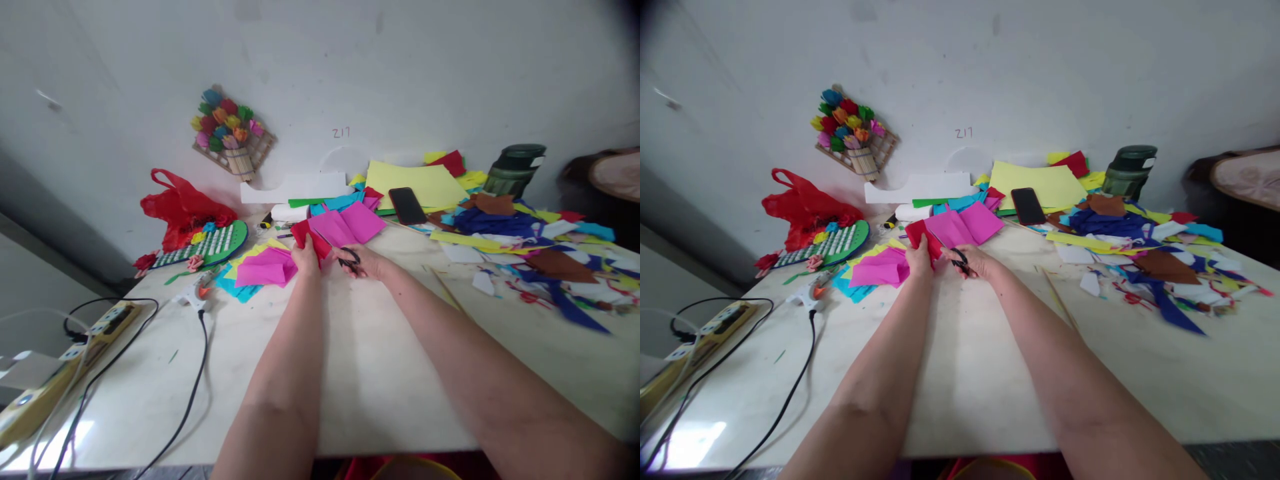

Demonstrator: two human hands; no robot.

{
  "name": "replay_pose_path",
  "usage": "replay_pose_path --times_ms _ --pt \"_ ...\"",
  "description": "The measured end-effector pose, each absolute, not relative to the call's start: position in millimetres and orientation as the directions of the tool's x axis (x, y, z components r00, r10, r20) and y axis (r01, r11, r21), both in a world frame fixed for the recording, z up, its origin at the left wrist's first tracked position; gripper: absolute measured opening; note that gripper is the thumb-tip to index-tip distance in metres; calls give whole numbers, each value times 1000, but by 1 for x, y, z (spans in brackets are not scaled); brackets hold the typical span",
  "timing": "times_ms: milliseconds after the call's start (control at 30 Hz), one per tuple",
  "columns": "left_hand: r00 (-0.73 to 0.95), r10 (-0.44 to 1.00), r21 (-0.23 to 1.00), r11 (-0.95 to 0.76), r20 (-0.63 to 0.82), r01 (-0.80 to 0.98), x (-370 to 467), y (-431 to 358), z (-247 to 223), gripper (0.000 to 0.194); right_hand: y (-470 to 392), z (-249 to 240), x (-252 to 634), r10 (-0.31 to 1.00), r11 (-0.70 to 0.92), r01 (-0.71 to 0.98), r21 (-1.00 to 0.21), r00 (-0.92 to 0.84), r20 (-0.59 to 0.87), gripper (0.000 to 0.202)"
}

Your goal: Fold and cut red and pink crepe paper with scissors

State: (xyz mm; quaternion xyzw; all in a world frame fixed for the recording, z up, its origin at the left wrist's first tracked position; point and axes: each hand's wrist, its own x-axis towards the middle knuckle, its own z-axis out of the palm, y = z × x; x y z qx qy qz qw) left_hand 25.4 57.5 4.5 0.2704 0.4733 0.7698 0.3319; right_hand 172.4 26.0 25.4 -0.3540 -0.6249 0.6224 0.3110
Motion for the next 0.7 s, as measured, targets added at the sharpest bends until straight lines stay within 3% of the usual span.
replay_pose_path --times_ms 700 --pt "-667 734 934 -315 128 -167 22 60 2 27 25 25 171 827 47 85 -995 -563 -9 37"
